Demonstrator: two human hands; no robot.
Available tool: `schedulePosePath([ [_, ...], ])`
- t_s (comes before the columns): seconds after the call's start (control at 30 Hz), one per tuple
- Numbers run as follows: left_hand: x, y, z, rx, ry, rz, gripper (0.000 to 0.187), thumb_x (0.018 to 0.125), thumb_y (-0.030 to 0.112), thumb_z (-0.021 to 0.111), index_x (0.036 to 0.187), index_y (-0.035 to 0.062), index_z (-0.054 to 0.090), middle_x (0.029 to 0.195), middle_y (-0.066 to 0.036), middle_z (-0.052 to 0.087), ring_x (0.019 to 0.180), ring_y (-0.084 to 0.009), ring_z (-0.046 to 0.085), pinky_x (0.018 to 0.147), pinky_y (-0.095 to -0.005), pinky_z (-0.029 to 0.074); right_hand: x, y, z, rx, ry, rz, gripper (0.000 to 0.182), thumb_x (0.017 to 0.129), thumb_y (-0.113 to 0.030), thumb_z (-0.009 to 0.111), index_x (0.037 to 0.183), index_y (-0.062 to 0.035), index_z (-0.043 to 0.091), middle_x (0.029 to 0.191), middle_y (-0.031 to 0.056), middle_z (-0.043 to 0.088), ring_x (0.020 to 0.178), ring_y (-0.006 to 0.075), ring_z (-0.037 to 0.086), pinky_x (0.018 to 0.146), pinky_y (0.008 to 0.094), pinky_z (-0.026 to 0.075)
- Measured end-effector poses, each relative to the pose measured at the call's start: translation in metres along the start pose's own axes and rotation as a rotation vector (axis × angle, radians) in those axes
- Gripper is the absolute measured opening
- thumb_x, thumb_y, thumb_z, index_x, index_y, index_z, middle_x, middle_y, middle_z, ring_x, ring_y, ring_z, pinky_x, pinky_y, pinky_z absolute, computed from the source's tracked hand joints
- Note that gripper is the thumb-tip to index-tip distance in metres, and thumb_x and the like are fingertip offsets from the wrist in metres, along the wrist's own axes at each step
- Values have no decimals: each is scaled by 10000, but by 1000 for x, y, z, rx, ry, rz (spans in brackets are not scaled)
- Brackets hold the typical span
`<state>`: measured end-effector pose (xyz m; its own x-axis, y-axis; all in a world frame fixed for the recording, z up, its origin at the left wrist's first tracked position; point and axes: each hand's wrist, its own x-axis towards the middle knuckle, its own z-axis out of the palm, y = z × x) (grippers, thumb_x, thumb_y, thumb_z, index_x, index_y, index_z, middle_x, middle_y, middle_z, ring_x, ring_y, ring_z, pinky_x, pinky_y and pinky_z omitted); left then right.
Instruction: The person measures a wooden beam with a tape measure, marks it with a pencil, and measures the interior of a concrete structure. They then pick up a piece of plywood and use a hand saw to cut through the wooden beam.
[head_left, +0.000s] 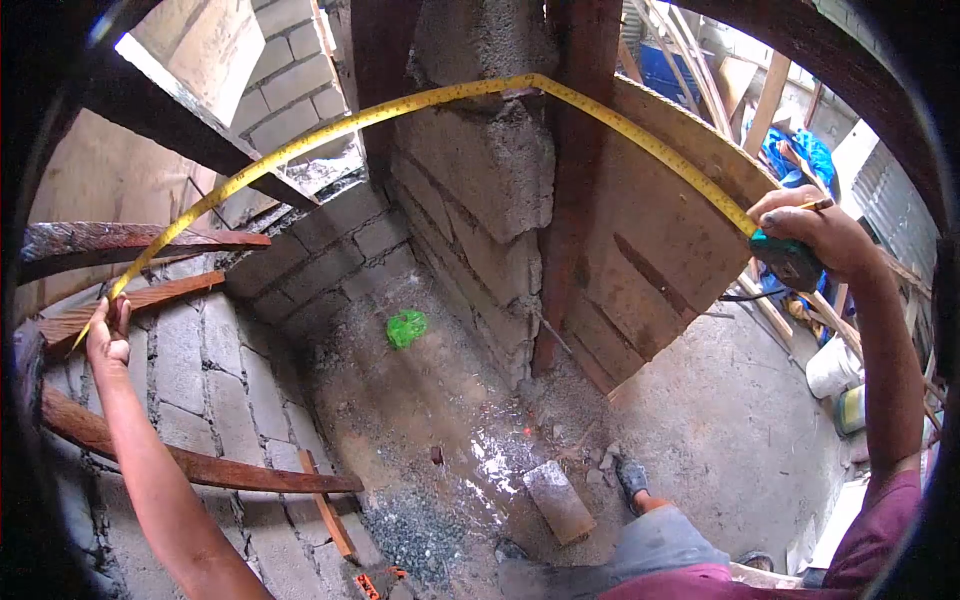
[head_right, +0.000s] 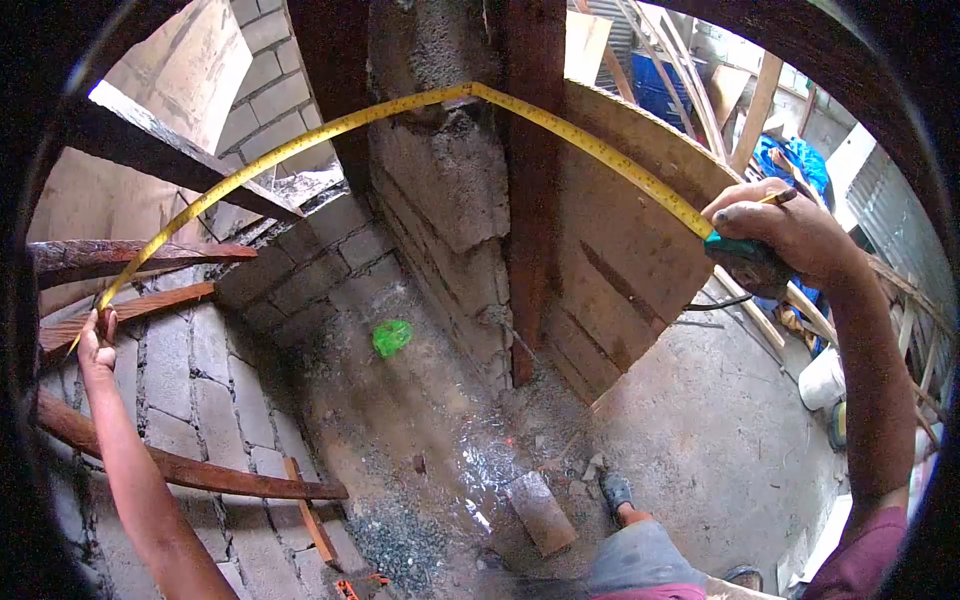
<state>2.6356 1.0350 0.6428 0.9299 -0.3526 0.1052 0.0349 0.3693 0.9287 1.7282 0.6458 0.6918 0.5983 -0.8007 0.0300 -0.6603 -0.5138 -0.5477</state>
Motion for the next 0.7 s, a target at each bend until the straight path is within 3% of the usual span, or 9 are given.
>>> schedulePosePath([
  [0.23, 0, -2, 6, 17, 21, 14, 213, 966, 111, 601, 1096, -56, 625, 1041, -169, 711, 961, -270, 714, 834, -344, 634, -1, -6, 3, -106, 9, -36, 303, 905, -257, 549, 979, -7, 704, 977, 126, 702, 894, 226, 655, 848, 324, 509],
  [0.33, -4, -2, 10, 15, 43, 12, 220, 971, 111, 593, 1112, -56, 617, 1046, -173, 708, 961, -267, 714, 831, -344, 635, 1, -10, 5, -117, 35, 69, 322, 894, -270, 561, 997, -2, 706, 962, 126, 702, 894, 233, 651, 842, 330, 507],
  [0.7, -7, -9, 13, 16, 43, -4, 197, 952, 101, 618, 1090, -39, 621, 1028, -158, 710, 962, -260, 712, 828, -356, 634, 12, -8, 12, -29, 41, 44, 350, 883, -279, 585, 983, 35, 701, 866, 98, 686, 795, 166, 636, 773, 300, 506],
])
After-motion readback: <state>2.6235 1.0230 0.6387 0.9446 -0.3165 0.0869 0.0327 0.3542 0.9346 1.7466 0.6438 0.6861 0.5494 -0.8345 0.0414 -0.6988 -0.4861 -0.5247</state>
